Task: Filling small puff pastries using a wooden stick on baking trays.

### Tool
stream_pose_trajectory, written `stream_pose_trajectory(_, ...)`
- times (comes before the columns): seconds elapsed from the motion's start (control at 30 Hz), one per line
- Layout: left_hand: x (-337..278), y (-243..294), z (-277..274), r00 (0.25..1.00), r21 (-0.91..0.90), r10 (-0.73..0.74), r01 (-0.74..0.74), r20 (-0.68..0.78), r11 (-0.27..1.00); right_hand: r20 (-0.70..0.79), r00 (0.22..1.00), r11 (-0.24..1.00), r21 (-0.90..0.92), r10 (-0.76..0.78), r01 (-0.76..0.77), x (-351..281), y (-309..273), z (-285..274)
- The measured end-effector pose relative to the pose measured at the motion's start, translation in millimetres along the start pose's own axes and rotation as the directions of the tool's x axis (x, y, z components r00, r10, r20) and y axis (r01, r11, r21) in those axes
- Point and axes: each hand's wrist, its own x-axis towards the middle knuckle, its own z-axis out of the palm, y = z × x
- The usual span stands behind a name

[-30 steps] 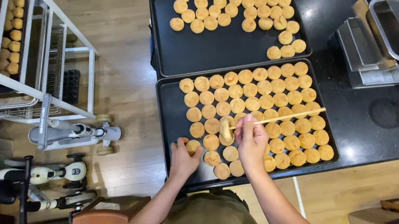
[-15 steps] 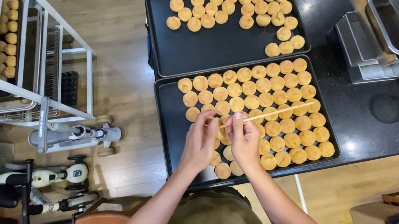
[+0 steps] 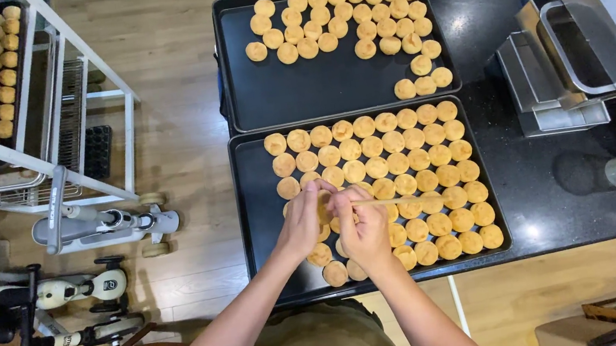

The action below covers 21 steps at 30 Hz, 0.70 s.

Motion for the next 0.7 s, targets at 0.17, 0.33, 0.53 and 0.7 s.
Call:
stream_pose_trajectory(0.17, 3.2, 2.4, -2.9, 0.998, 0.102, 0.057, -0.060, 0.027, 0.993, -0.043, 0.946, 0.944, 0.099, 0.321, -0.316, -9.2, 11.4, 6.4)
stream_pose_trajectory(0.33, 5.9, 1.8, -2.2, 0.995, 0.099, 0.100, -0.101, 0.009, 0.990, -0.008, 0.878, 0.838, 0.302, 0.478, -0.454, -12.9, 18.7, 6.2)
stream_pose_trajectory(0.53, 7.1, 4.0, -3.2, 0.999, 0.282, 0.005, -0.018, 0.049, 0.959, 0.014, 0.998, 0.997, -0.054, -0.054, 0.054, -4.9, 11.9, -0.4)
stream_pose_trajectory(0.7, 6.7, -7.3, -4.7, 0.996, 0.229, 0.042, -0.059, 0.076, 0.972, 0.015, 0.945, 0.945, -0.006, 0.326, -0.326, -5.9, 24.7, 5.0)
